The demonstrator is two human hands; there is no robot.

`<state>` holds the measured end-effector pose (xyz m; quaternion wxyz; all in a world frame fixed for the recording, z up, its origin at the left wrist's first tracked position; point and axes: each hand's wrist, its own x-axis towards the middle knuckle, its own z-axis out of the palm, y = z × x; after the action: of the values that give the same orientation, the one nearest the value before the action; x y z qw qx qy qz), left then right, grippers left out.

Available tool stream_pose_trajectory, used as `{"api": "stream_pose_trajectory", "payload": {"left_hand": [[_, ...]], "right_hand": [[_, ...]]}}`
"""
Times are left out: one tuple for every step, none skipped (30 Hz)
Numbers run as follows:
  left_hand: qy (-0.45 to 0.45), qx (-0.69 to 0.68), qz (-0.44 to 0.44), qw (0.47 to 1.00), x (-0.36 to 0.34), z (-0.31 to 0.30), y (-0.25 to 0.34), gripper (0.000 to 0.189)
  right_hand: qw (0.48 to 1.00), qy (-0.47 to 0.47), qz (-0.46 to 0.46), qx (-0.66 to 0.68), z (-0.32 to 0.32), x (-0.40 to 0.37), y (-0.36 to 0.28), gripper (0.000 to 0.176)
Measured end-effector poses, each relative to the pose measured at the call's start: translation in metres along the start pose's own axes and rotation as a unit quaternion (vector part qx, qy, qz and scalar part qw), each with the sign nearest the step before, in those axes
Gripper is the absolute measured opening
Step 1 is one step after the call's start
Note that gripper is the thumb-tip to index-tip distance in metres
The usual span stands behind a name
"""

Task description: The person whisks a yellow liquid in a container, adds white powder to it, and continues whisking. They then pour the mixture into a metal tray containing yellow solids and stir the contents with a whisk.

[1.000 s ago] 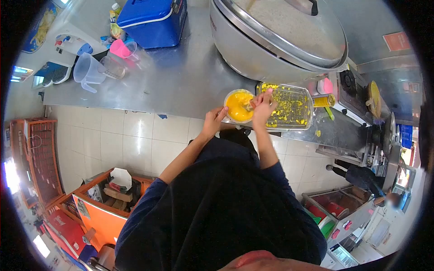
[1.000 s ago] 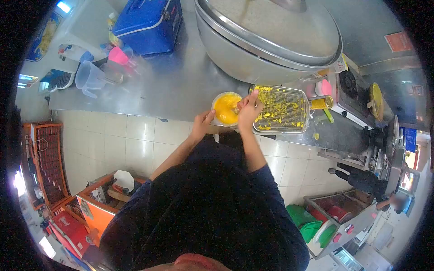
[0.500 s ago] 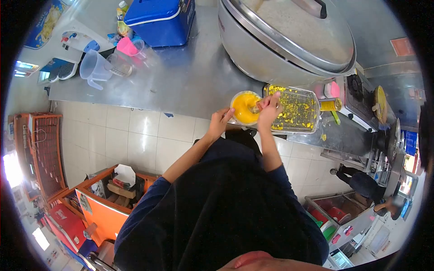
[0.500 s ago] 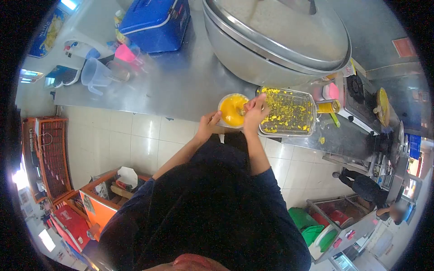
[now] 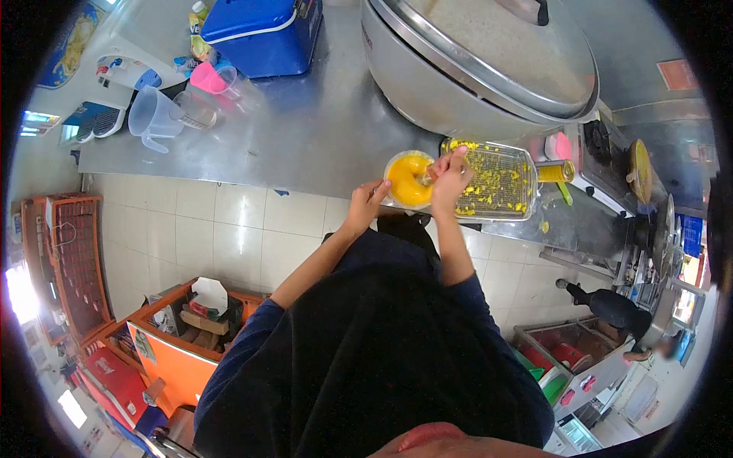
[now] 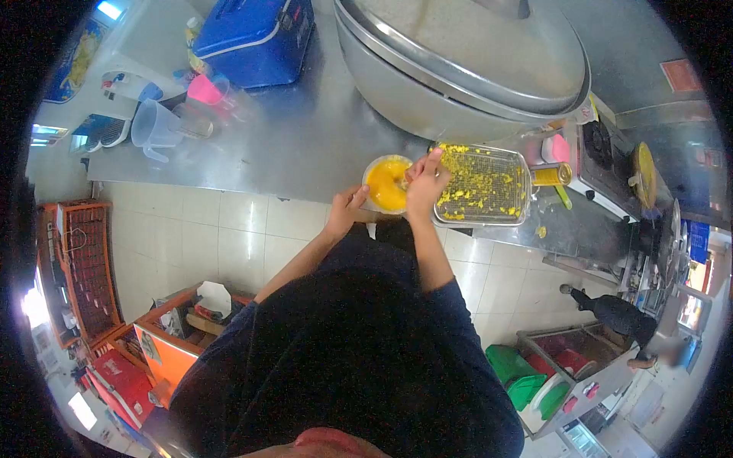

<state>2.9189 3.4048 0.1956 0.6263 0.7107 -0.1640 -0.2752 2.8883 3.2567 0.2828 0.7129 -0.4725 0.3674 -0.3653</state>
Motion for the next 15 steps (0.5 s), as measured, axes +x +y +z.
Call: {"api": "stream_pose_trajectory", "payload": {"left_hand": [[0.004,0.001,0.002,1.0,0.001,0.001,-0.002,0.039],[0.008,-0.002,-0.004,1.0,-0.003,0.003,0.002,0.039],[0.017,-0.004,-0.004,1.0,-0.002,0.002,0.004,0.039],[0.021,0.0,0.0,1.0,-0.003,0.0,0.006,0.039],[0.021,0.018,-0.004,1.0,-0.004,0.001,0.006,0.039],[0.019,0.036,-0.004,0.999,-0.001,0.002,0.005,0.038],[0.017,0.036,0.005,0.999,0.002,0.003,0.001,0.038],[0.016,0.026,0.003,1.0,0.006,0.003,-0.005,0.038],[0.013,0.017,-0.009,1.0,0.003,0.002,-0.006,0.037],[0.016,0.015,-0.014,1.0,0.002,0.001,-0.008,0.037],[0.013,0.03,-0.006,0.999,0.003,-0.002,0.001,0.037],[0.002,0.047,0.001,0.999,0.0,-0.002,0.004,0.037],[-0.001,0.046,0.005,0.999,-0.001,-0.001,0.005,0.037],[0.015,0.013,0.014,1.0,-0.002,0.001,0.008,0.038],[0.034,-0.02,0.019,0.999,-0.002,0.003,0.009,0.038]], "right_hand": [[1.0,-0.004,0.0,0.001,-0.006,0.005,-0.014,0.052],[0.997,0.056,-0.036,0.038,-0.009,0.004,-0.034,0.052],[0.988,0.111,-0.075,0.078,-0.006,0.003,-0.043,0.052],[0.974,0.127,-0.138,0.123,0.0,-0.004,-0.037,0.053],[0.974,0.126,-0.14,0.128,-0.001,-0.008,-0.019,0.053],[0.989,0.086,-0.084,0.085,-0.005,-0.006,0.004,0.053],[0.998,0.046,-0.029,0.039,-0.008,-0.003,0.014,0.053],[0.999,0.033,-0.014,0.03,-0.012,0.002,0.0,0.053],[0.999,0.031,-0.012,0.029,-0.01,0.0,-0.017,0.053],[0.992,0.068,-0.073,0.076,-0.007,-0.003,-0.034,0.052],[0.978,0.104,-0.134,0.123,-0.006,-0.007,-0.042,0.05],[0.972,0.15,-0.155,0.088,-0.005,-0.007,-0.013,0.05],[0.971,0.153,-0.16,0.09,-0.013,-0.004,0.002,0.05],[0.99,0.084,-0.079,0.077,-0.01,-0.003,0.0,0.051],[0.998,0.013,0.006,0.06,-0.009,-0.002,-0.003,0.051]]}}
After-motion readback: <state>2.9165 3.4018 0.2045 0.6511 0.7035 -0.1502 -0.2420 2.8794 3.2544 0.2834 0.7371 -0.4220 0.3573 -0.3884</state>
